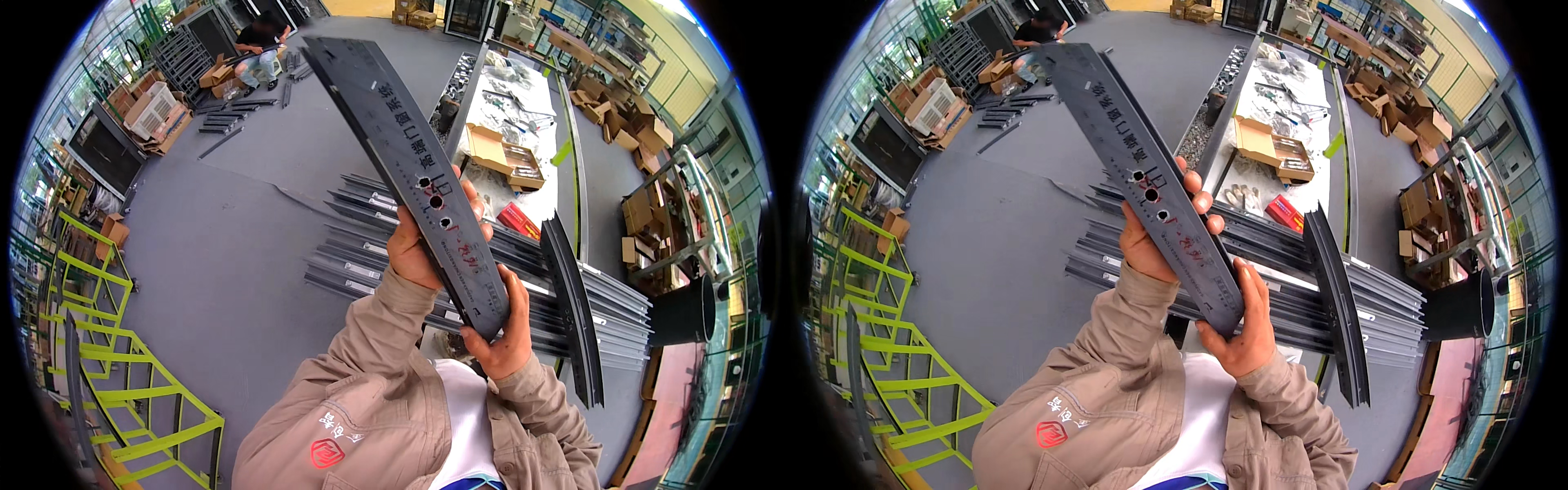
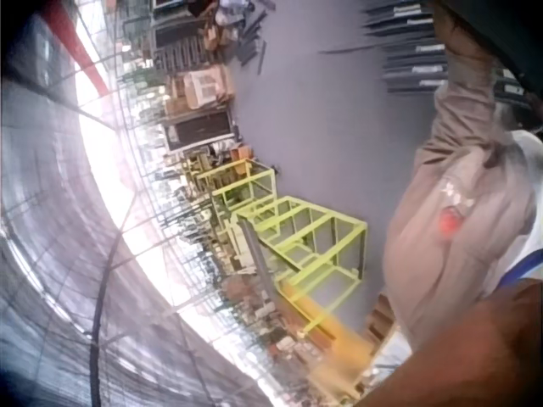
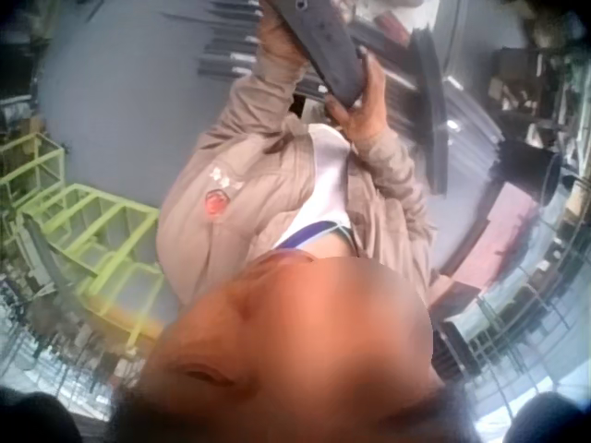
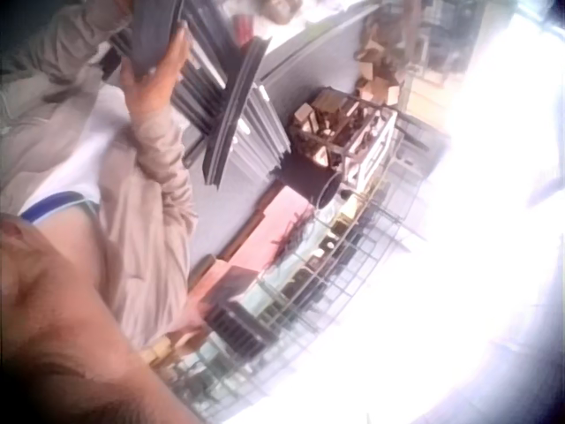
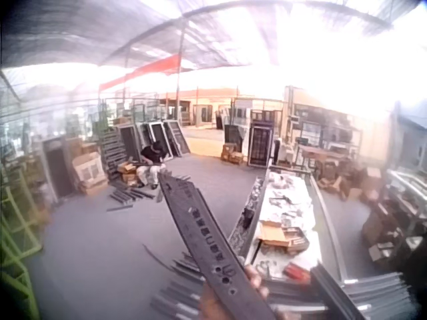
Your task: The person selects a metal bracket from a box, aligns it with a long metal rail, and secures it by driving a screw into the assembly using a power drill.
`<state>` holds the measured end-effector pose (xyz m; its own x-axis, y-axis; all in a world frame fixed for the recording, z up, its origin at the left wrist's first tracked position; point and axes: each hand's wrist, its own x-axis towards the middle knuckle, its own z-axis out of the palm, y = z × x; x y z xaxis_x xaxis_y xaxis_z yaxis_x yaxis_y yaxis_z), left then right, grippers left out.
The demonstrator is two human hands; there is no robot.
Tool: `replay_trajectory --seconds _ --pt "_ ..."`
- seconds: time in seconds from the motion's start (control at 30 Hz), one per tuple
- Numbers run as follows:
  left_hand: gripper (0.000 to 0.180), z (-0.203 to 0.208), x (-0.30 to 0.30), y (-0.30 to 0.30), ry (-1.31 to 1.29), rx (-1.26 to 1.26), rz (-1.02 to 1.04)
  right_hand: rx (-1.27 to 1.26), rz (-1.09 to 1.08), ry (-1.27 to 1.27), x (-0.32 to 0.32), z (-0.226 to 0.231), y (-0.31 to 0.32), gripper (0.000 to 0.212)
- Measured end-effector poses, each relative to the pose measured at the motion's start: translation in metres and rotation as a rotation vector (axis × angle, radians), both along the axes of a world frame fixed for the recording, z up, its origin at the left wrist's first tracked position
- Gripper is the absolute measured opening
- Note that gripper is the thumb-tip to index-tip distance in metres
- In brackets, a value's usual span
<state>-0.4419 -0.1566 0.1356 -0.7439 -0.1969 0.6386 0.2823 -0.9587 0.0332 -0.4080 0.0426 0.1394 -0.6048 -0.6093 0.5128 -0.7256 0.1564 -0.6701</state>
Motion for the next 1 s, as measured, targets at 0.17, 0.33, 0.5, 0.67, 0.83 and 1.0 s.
replay_trajectory --seconds 0.17,0.33,0.5,0.67,0.83,1.0 --pt "0.073 0.012 0.005 -0.002 0.08 -0.08 0.011 -0.083 0.059 0.005 0.001 -0.01 -0.001 0.094" --pt "0.074 0.013 0.009 -0.001 0.002 -0.088 0.022 -0.081 0.06 -0.003 0.001 -0.01 -0.001 0.092" --pt "0.076 0.009 0.009 0.001 -0.096 -0.076 0.049 -0.062 0.042 -0.029 0.002 -0.008 0.001 0.088" --pt "0.074 0.009 0.009 0.002 -0.096 -0.087 0.045 -0.068 0.016 -0.032 0.004 -0.01 0.001 0.087" --pt "0.074 0.011 0.005 0.0 -0.046 -0.111 0.044 -0.086 0.021 -0.028 0.003 -0.013 0.0 0.085" --pt "0.075 0.008 0.004 0.0 -0.026 -0.122 0.039 -0.106 0.026 -0.036 0.003 -0.014 -0.001 0.084"
